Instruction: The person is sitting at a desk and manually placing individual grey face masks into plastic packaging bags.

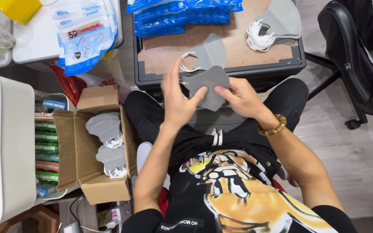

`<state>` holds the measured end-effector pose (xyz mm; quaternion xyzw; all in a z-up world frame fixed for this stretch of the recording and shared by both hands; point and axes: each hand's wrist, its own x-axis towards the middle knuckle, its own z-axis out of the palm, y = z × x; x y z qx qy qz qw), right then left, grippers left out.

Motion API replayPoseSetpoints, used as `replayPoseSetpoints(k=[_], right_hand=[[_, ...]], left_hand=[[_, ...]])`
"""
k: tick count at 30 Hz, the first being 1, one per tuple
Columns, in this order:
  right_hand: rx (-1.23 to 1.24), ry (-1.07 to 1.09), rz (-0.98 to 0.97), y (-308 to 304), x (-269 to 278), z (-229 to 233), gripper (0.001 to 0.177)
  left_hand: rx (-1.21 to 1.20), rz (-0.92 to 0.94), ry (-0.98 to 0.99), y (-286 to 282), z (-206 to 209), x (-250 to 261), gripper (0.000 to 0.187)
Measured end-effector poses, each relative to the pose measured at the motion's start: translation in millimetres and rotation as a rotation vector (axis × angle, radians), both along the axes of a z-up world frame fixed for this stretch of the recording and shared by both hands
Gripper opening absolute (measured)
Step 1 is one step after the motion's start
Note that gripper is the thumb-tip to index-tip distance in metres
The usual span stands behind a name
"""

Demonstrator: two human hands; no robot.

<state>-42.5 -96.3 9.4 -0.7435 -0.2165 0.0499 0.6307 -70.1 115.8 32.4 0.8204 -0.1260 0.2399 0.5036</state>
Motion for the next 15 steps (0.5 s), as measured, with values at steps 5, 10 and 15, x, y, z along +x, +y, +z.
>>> replayPoseSetpoints(k=[5,10,15], right_hand=[[0.081,0.06,-0.066,-3,25,11,0.007],[0.108,0.158,-0.258,-13,69,4,0.014],[0.1,0.463,-0.374,-15,98,5,0.007]], left_hand=[[-0.61,-0.308,0.437,2,-49,39,0.035],[-0.709,-0.142,0.472,2,-33,76,0.027],[-0.816,-0.013,0.589,9,-17,104,0.028]])
